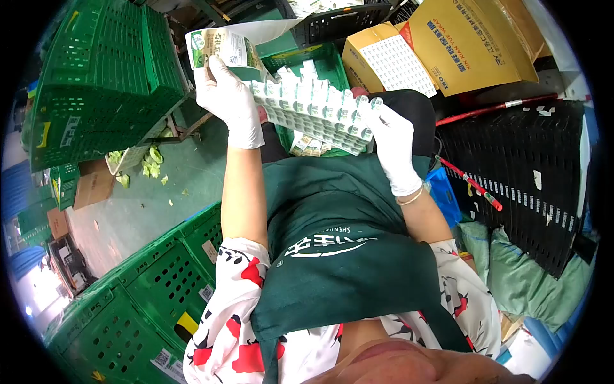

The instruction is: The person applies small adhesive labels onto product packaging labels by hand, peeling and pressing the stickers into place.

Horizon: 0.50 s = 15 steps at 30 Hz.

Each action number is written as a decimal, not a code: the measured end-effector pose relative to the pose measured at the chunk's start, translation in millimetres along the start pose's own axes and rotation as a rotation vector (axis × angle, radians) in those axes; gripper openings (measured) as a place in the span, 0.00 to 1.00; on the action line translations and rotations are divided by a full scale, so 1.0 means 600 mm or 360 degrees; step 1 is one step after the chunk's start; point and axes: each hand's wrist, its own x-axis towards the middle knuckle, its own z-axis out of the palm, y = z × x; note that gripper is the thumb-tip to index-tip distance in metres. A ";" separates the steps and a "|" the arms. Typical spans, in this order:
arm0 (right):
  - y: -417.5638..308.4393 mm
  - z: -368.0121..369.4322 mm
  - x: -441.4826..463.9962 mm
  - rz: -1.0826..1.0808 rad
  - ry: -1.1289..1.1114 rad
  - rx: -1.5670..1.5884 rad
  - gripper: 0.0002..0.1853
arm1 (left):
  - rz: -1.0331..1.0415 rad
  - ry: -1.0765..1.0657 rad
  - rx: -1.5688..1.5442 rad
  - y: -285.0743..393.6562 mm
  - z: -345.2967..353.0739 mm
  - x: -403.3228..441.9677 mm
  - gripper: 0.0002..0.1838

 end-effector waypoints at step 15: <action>-0.068 -0.011 0.057 -0.1050 -0.0609 -0.1362 0.17 | 0.0204 -0.0188 -0.0067 0.012 0.019 -0.009 0.13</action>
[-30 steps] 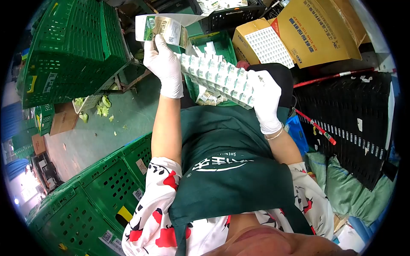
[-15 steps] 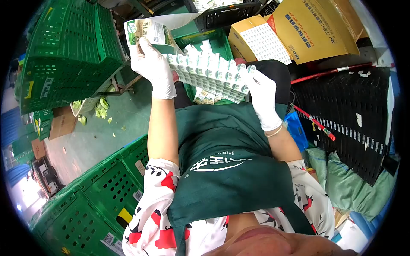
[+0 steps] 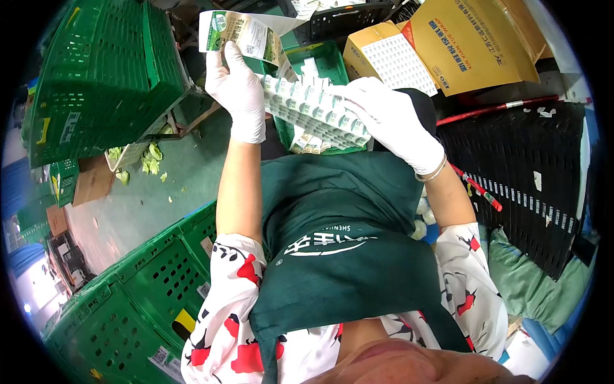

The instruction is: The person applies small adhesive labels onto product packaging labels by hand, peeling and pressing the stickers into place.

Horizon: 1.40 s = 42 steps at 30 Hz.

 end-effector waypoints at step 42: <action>0.009 0.038 0.026 0.0954 0.0429 0.1120 0.12 | -0.1135 -0.1635 -0.0162 -0.003 -0.008 -0.056 0.18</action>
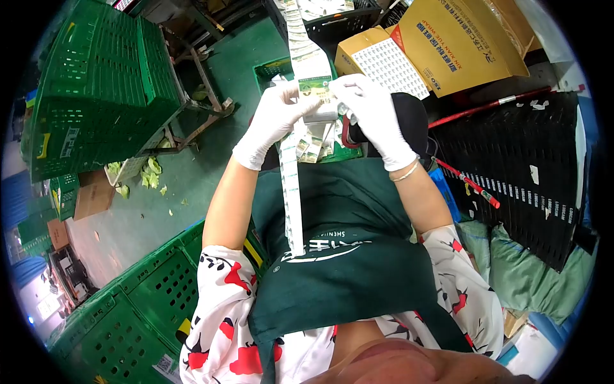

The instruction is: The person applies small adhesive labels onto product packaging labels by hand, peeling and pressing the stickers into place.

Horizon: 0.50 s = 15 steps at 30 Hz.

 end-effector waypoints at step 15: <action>-0.014 -0.013 -0.002 0.0005 -0.0658 -0.0322 0.12 | -0.0121 0.0205 -0.0303 0.012 -0.038 0.004 0.15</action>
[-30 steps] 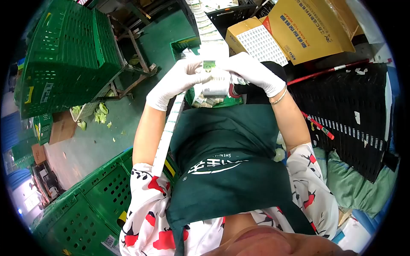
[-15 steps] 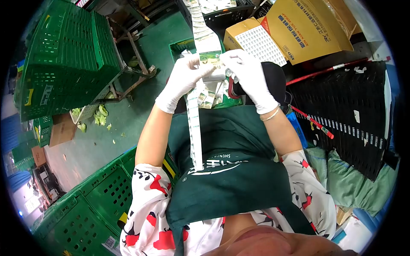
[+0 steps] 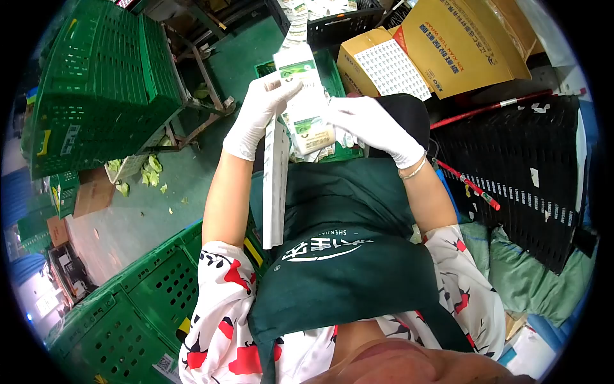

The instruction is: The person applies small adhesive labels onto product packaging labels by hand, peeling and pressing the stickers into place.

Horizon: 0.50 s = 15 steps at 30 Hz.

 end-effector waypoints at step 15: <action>0.011 0.027 0.046 -0.0203 0.1019 -0.0627 0.14 | 0.0093 -0.0250 0.0269 -0.017 0.020 -0.007 0.18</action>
